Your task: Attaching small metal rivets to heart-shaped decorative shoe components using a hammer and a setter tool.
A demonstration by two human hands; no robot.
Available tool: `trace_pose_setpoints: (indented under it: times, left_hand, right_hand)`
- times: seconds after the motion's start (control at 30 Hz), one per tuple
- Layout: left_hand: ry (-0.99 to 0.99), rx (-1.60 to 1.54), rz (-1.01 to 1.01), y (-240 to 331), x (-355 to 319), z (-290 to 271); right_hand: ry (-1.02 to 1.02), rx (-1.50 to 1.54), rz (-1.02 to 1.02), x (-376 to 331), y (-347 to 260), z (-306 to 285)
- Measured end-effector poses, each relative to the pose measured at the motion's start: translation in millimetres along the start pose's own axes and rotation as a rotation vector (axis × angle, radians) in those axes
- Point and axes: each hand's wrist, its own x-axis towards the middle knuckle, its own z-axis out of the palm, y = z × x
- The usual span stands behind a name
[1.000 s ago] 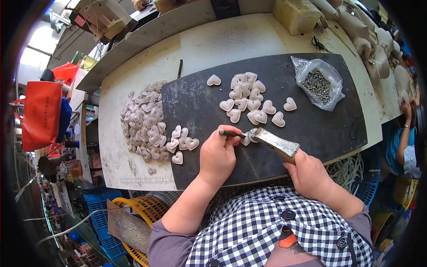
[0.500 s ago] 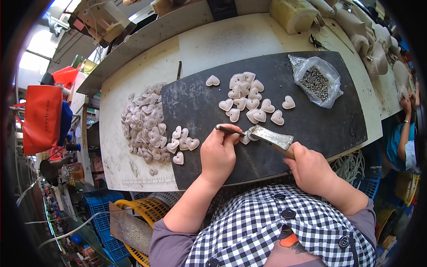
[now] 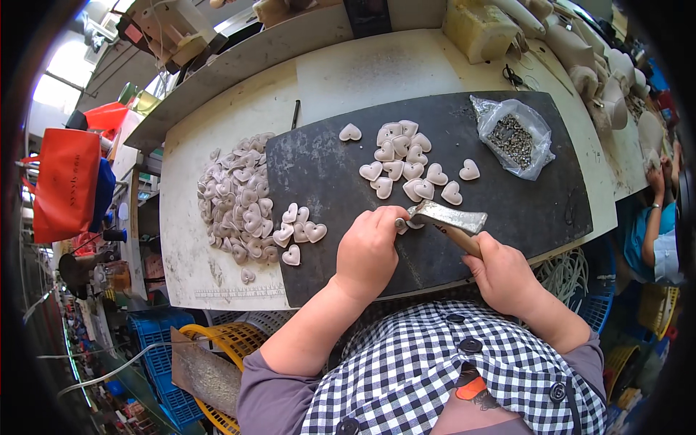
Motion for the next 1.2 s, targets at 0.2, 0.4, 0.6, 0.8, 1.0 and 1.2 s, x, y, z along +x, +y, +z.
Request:
trace_pose_setpoints:
  times: [0.2,0.4,0.6,0.8,1.0,1.2]
  left_hand:
    - [-0.028,0.168,0.061,-2,0,7]
    - [0.059,0.107,0.018,-5,-6,8]
    - [0.027,-0.279,-0.358,-9,-7,-1]
    - [0.116,-0.253,-0.271,-7,-10,-9]
    - [0.004,0.207,-0.146,-10,-19,-5]
    - [0.147,0.344,-0.236,-32,1,-34]
  right_hand:
    - [0.292,0.454,-0.36,-13,4,-15]
    - [0.165,0.117,-0.275,-2,-4,-19]
    - [0.133,0.087,-0.155,3,-1,-5]
    - [0.045,0.292,-0.049,16,8,3]
    - [0.013,0.968,0.036,25,29,17]
    - [0.052,1.228,0.069,23,38,15]
